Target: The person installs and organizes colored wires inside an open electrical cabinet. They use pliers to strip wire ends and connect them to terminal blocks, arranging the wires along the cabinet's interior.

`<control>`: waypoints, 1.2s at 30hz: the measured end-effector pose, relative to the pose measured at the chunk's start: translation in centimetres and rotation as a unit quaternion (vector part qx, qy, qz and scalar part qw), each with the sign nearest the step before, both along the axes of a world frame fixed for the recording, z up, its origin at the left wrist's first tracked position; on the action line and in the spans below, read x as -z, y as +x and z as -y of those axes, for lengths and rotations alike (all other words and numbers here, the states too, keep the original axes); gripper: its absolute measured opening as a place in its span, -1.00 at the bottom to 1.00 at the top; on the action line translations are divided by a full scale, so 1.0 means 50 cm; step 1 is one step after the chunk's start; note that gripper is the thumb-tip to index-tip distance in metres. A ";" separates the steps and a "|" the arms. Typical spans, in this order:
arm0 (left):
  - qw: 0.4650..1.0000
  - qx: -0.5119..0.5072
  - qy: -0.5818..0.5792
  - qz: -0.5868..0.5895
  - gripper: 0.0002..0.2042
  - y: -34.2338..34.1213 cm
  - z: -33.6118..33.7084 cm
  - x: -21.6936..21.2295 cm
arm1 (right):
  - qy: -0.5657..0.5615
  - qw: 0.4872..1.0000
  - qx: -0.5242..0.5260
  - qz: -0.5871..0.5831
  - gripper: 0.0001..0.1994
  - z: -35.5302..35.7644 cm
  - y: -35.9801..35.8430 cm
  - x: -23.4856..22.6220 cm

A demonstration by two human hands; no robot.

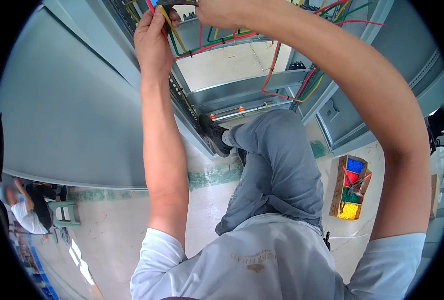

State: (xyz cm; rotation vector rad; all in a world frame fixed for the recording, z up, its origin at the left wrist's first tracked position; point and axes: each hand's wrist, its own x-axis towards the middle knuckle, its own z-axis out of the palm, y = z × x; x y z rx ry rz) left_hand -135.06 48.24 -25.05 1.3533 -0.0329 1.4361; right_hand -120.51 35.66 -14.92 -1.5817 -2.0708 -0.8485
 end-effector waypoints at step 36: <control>0.976 -0.207 -0.020 0.065 -0.73 0.009 0.097 0.012 | -0.104 0.975 -0.073 -0.184 -0.72 0.187 -0.008 0.041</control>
